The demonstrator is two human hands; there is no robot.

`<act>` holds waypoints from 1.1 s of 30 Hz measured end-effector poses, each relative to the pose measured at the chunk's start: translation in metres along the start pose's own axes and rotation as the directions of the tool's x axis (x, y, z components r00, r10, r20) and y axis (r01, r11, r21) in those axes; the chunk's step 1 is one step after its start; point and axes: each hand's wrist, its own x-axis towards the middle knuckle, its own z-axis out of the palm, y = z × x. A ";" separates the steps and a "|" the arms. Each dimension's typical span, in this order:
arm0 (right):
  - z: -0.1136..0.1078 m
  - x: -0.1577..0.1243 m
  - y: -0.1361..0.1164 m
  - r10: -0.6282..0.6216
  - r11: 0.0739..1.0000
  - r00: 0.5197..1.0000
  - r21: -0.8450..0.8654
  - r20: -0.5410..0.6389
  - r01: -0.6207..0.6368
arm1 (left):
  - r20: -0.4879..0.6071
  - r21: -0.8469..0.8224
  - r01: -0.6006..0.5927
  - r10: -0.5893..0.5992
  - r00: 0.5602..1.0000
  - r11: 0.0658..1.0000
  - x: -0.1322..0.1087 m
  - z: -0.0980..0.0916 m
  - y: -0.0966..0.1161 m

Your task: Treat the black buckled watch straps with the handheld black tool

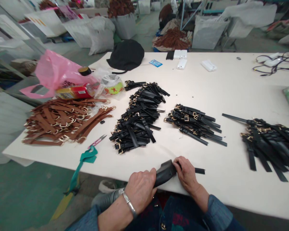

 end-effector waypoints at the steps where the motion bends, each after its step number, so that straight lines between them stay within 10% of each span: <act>1: 0.000 0.000 0.000 0.008 1.000 1.000 0.011 -0.013 -0.008 | -0.002 0.000 0.001 -0.001 1.000 1.000 0.002 0.000 0.000; 11: -0.021 -0.001 0.004 0.068 0.947 0.998 0.313 0.005 -0.067 | 0.042 0.024 0.015 -0.016 0.999 1.000 0.001 -0.001 -0.002; 18: -0.037 -0.014 0.020 -0.139 0.985 0.990 0.104 0.024 0.136 | 0.035 0.043 0.017 -0.018 0.999 0.999 0.003 0.001 -0.004; 33: -0.021 -0.015 0.032 -0.147 0.985 0.989 0.090 -0.008 0.147 | 0.050 0.092 -0.027 0.022 0.998 0.995 0.006 -0.009 0.001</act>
